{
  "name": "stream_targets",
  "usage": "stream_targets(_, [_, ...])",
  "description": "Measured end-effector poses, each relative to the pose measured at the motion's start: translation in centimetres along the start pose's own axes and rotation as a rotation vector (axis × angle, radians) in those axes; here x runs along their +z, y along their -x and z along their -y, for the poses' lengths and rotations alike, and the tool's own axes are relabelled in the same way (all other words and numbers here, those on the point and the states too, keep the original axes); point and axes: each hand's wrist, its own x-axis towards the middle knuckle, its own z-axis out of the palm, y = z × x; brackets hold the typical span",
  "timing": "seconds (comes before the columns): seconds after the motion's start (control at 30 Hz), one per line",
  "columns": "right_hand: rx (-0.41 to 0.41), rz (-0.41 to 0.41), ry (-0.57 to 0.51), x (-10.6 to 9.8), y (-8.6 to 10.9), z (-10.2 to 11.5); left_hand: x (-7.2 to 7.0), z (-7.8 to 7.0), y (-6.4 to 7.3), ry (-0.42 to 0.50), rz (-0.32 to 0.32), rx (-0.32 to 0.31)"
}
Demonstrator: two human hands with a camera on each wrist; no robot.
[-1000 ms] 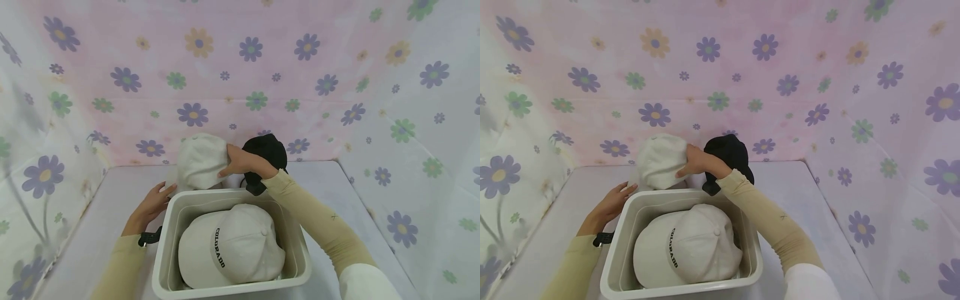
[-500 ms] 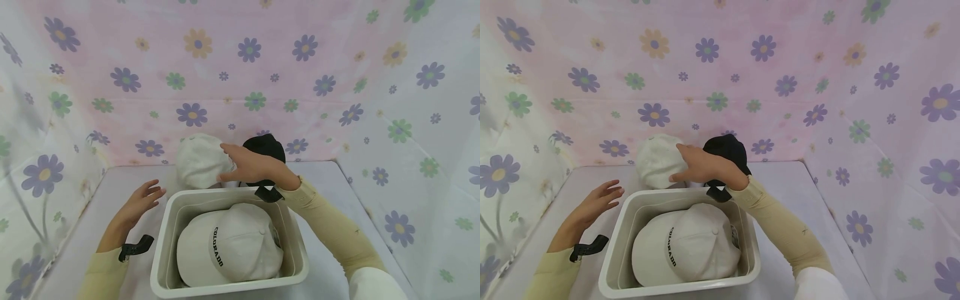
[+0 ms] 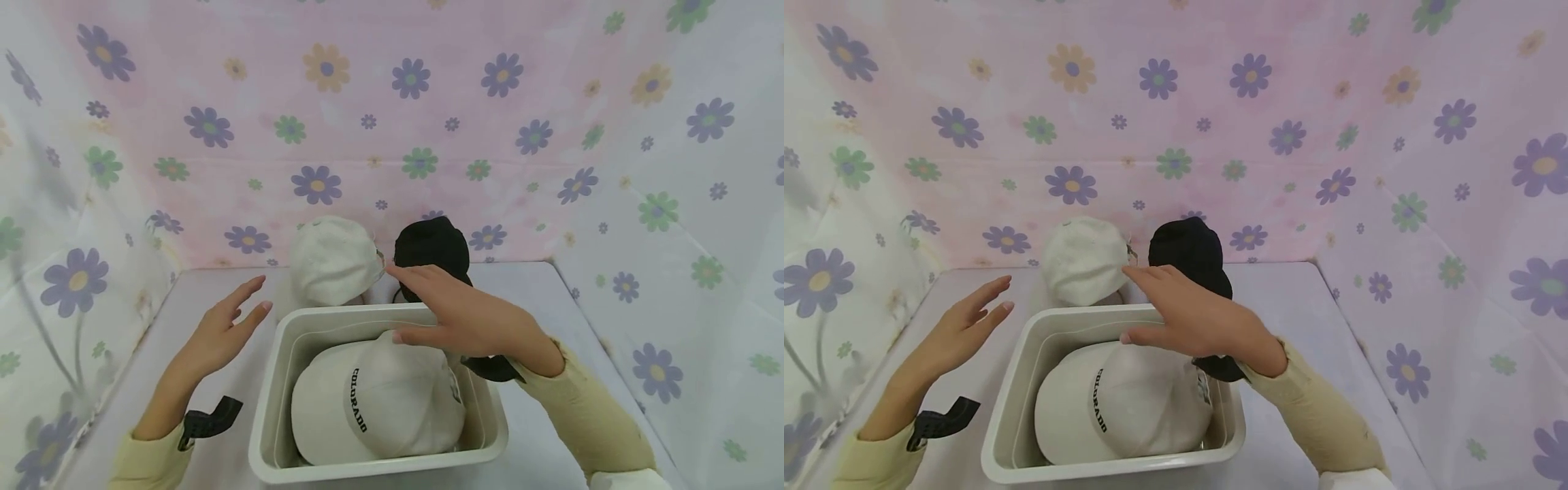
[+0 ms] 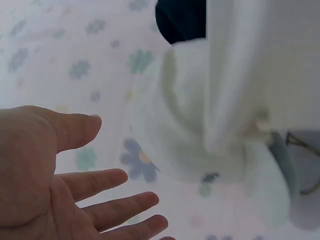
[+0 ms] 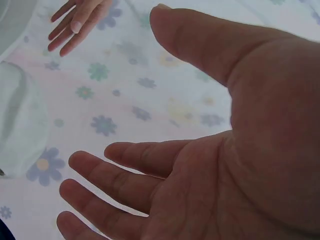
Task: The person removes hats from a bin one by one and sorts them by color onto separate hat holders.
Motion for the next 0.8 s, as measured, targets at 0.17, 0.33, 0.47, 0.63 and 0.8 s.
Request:
stream_targets(0.17, [0.032, -0.092, -0.042, 0.6, 3.2, -0.6, 0.2, -3.5, -0.6, 0.027, -0.035, 0.088])
stream_targets(0.33, [0.040, -0.148, -0.099, 2.4, 5.8, -2.4, 1.2, -6.7, -1.0, 0.059, -0.029, 0.188])
stream_targets(0.47, [0.022, -0.180, -0.142, 4.5, 7.3, -4.1, 2.2, -8.0, -1.1, 0.073, -0.014, 0.255])
stream_targets(0.63, [0.086, -0.150, -0.207, 7.6, 9.1, -6.4, 3.8, -9.1, -1.4, 0.072, 0.043, 0.309])
stream_targets(0.8, [0.115, -0.171, -0.259, 11.0, 10.6, -8.4, 5.2, -10.3, -2.0, 0.072, 0.124, 0.367])
